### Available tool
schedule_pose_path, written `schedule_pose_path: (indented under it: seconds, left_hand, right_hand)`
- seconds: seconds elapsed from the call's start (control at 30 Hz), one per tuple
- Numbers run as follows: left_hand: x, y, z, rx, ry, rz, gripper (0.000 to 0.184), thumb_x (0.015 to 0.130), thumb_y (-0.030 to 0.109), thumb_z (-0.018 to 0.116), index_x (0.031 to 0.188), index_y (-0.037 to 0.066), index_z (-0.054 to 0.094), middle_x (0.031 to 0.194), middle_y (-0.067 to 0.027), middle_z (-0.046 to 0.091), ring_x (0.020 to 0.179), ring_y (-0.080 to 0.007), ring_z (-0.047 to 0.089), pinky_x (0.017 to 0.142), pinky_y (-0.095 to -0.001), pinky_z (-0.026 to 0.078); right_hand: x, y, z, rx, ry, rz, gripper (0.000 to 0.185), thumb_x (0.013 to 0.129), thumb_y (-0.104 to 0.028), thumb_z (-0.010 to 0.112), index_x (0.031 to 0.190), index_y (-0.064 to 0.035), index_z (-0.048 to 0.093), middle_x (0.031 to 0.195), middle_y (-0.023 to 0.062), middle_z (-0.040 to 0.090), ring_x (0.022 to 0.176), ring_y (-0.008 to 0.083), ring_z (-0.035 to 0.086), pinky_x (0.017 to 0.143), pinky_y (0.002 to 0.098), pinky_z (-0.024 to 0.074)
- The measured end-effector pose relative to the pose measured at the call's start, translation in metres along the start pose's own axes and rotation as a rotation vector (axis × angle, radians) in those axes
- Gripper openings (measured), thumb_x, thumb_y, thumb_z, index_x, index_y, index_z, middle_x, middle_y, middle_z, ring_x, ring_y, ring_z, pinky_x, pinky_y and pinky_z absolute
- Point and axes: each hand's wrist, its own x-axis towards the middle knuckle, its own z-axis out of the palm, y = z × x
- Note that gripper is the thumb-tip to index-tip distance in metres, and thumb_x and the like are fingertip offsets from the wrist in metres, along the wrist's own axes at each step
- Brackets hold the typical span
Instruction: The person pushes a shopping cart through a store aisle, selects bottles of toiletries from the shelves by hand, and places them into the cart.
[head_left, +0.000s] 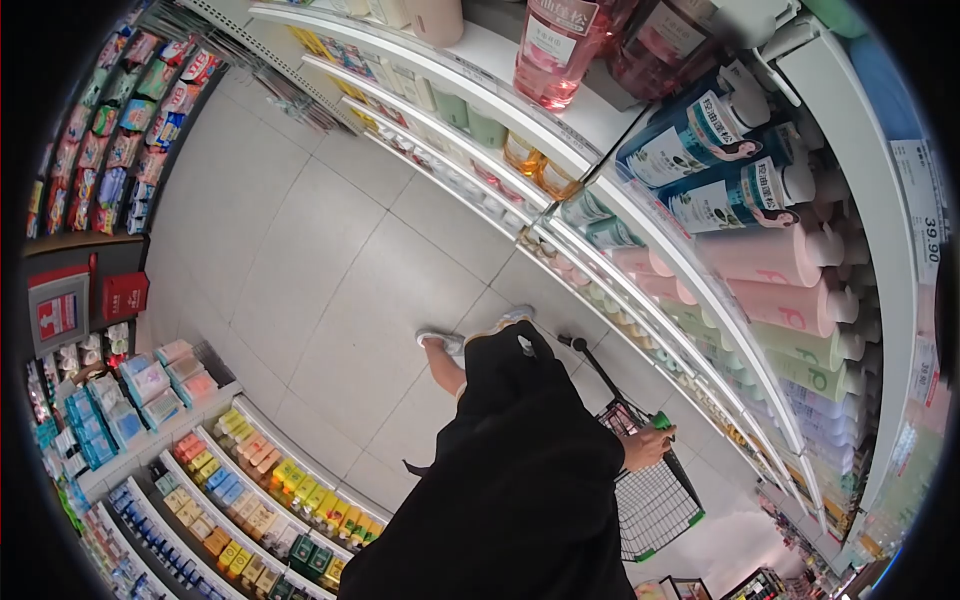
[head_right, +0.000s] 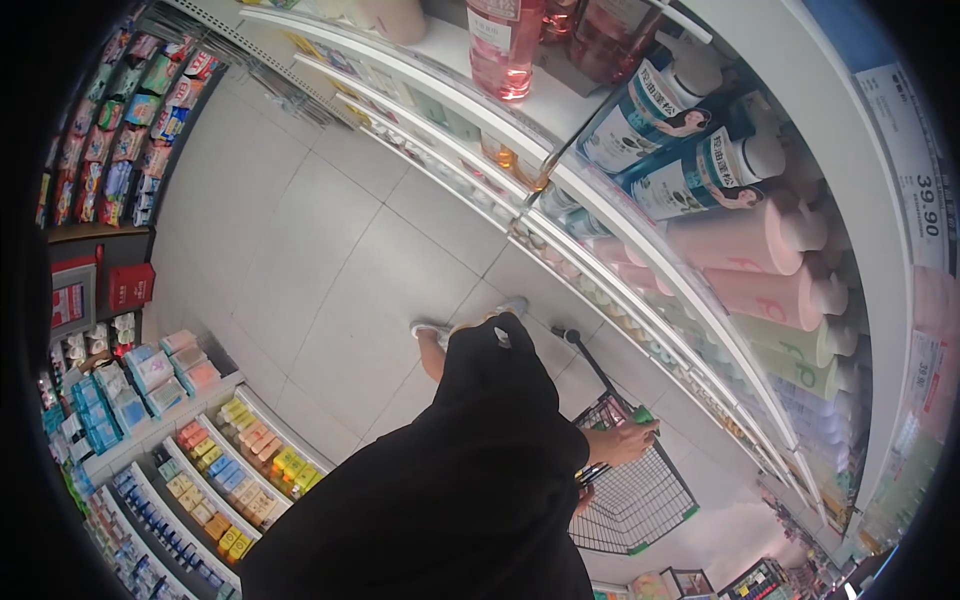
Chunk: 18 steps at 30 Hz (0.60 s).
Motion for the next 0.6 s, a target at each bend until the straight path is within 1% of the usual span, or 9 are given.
schedule_pose_path:
  seconds: [0.13,0.23,0.27,0.3,0.37,0.6]
  left_hand:
    - [0.004,0.0,0.003,-0.003,0.011,-0.011,0.049,0.086,0.044,0.057,0.121,0.01,0.065,0.133,-0.0099,0.057,0.132,-0.0226,0.046,0.119,-0.0592,0.014]
    - [0.006,-0.004,0.007,0.001,0.021,-0.038,0.049,0.086,0.044,0.057,0.121,0.01,0.065,0.133,-0.0099,0.057,0.132,-0.0226,0.047,0.119,-0.0592,0.014]
    - [0.009,-0.005,0.008,-0.002,0.024,-0.046,0.049,0.086,0.044,0.057,0.121,0.01,0.065,0.133,-0.0099,0.057,0.132,-0.0226,0.047,0.119,-0.0592,0.014]
    - [0.012,-0.007,0.009,0.001,0.029,-0.053,0.049,0.086,0.044,0.057,0.12,0.01,0.065,0.133,-0.0099,0.057,0.132,-0.0226,0.047,0.119,-0.0592,0.014]
    - [0.016,-0.007,0.012,0.004,0.041,-0.058,0.049,0.086,0.044,0.057,0.12,0.01,0.065,0.133,-0.0099,0.058,0.132,-0.0226,0.047,0.118,-0.0592,0.014]
    - [0.027,-0.01,0.019,0.013,0.062,-0.067,0.048,0.086,0.044,0.057,0.12,0.01,0.066,0.132,-0.0099,0.058,0.132,-0.0226,0.047,0.118,-0.0592,0.014]
  right_hand:
    - [0.014,-0.012,0.0,-0.07,0.032,0.0,0.038,0.101,-0.027,0.048,0.132,-0.0056,0.053,0.106,0.0199,0.068,0.102,0.0371,0.063,0.083,0.0458,0.0511]
    - [0.025,-0.018,0.002,-0.16,0.106,-0.034,0.039,0.1,-0.027,0.048,0.134,-0.0065,0.052,0.106,0.0195,0.068,0.103,0.0367,0.063,0.084,0.0459,0.0514]
    - [0.03,-0.02,0.001,-0.182,0.088,-0.02,0.04,0.1,-0.027,0.048,0.134,-0.0067,0.052,0.106,0.0194,0.068,0.103,0.0365,0.063,0.084,0.046,0.0515]
    - [0.031,-0.033,-0.015,-0.153,-0.017,0.078,0.042,0.101,-0.028,0.047,0.139,-0.0106,0.047,0.114,0.0204,0.064,0.107,0.0377,0.061,0.089,0.046,0.0502]
    - [0.028,-0.041,-0.029,-0.131,0.019,0.063,0.042,0.1,-0.028,0.048,0.139,-0.0108,0.047,0.115,0.0203,0.064,0.107,0.0376,0.061,0.089,0.0459,0.0503]
    - [0.046,-0.03,-0.006,-0.009,0.072,0.026,0.044,0.098,-0.029,0.049,0.138,-0.0122,0.047,0.115,0.0199,0.063,0.105,0.0369,0.062,0.088,0.0455,0.051]
